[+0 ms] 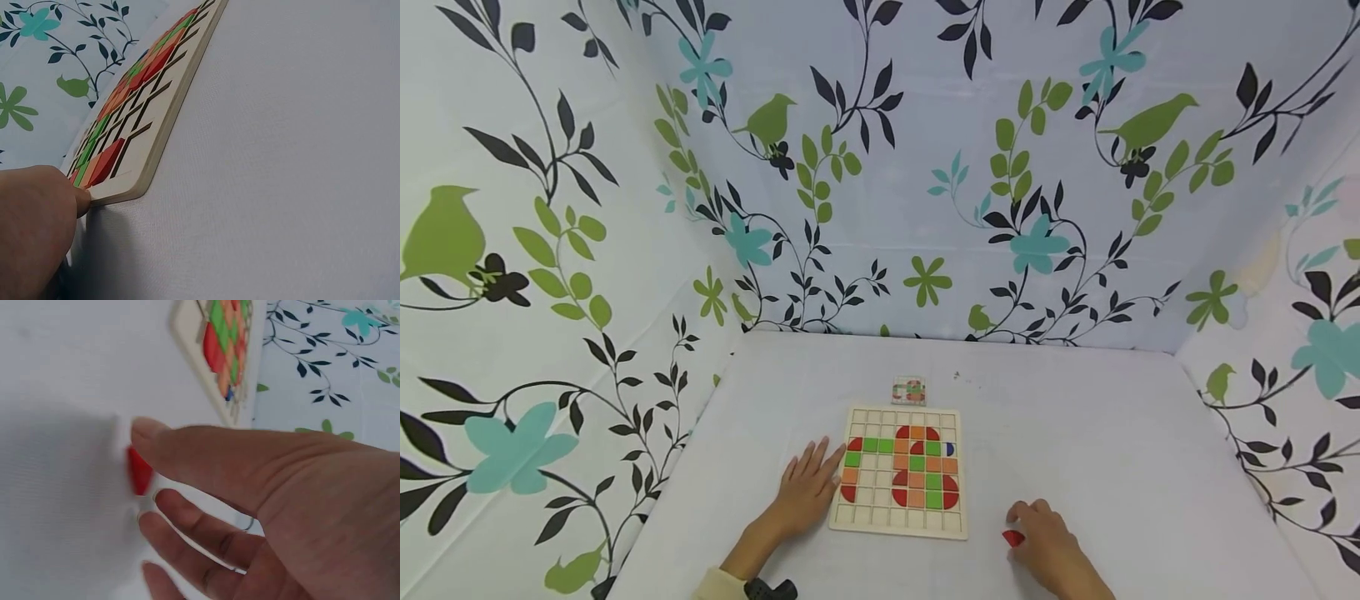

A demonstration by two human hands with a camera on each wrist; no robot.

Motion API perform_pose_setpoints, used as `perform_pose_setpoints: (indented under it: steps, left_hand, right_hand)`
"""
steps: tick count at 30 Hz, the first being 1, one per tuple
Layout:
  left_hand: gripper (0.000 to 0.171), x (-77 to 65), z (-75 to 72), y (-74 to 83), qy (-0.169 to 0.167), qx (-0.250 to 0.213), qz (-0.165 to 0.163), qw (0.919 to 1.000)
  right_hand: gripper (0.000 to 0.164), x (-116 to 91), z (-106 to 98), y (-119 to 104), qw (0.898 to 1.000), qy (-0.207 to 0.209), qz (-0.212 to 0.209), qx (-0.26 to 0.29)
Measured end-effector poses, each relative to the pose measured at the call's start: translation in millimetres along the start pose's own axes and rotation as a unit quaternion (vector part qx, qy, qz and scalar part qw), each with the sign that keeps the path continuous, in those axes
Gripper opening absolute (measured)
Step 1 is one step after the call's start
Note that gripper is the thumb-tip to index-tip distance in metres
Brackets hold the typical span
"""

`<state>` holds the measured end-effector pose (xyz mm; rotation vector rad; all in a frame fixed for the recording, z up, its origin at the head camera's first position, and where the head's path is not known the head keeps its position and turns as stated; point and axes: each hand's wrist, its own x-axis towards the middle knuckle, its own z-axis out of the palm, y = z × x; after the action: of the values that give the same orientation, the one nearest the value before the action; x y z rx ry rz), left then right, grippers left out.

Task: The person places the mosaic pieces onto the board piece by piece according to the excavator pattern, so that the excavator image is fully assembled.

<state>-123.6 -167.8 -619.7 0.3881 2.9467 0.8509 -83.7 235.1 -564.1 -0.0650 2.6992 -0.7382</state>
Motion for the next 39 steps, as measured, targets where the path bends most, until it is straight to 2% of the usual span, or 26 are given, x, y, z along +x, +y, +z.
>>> perform_pose_setpoints:
  steps: [2, 6, 9, 11, 17, 19, 23, 29, 39]
  left_hand:
    - [0.055, 0.7, -1.2, 0.0, -0.001, 0.004, -0.001, 1.0000]
    - [0.054, 2.1, -3.2, 1.0, -0.010, 0.018, -0.006, 0.9998]
    - [0.053, 2.5, -4.0, 2.2, -0.017, 0.029, -0.010, 0.9994]
    - [0.053, 2.5, -4.2, 2.8, -0.018, 0.033, -0.012, 0.9992]
    - [0.053, 2.1, -4.2, 3.0, -0.014, 0.033, -0.014, 0.9993]
    - [0.053, 2.1, -3.5, 2.2, -0.013, 0.034, -0.013, 0.9993]
    - [0.053, 2.3, 0.8, -2.1, -0.008, 0.034, -0.010, 0.9993]
    - [0.053, 1.0, 2.3, -4.4, 0.011, 0.019, 0.003, 0.9998]
    - [0.053, 0.9, -4.9, 1.3, -0.014, 0.025, -0.008, 0.9996]
  right_hand:
    - [0.030, -1.1, 4.0, 4.9, 1.000, -0.002, -0.005, 0.006]
    - [0.023, 1.1, 12.8, 7.7, 1.000, 0.024, 0.003, 0.018]
    - [0.034, 3.4, 17.2, 8.2, 0.999, 0.036, 0.032, 0.024]
    - [0.039, 5.2, 19.8, 7.7, 0.998, 0.039, 0.035, 0.026]
    - [0.027, 9.8, 24.6, 5.6, 0.998, 0.059, -0.012, 0.010]
    - [0.027, 10.3, 25.3, 6.2, 0.998, 0.069, -0.009, 0.001]
    - [0.037, 9.8, 25.4, 8.9, 0.997, 0.073, 0.000, -0.003]
    - [0.025, 8.4, 26.0, 8.0, 0.997, 0.077, -0.026, 0.015]
    - [0.026, 28.7, 35.7, -6.2, 0.994, 0.107, -0.029, 0.016]
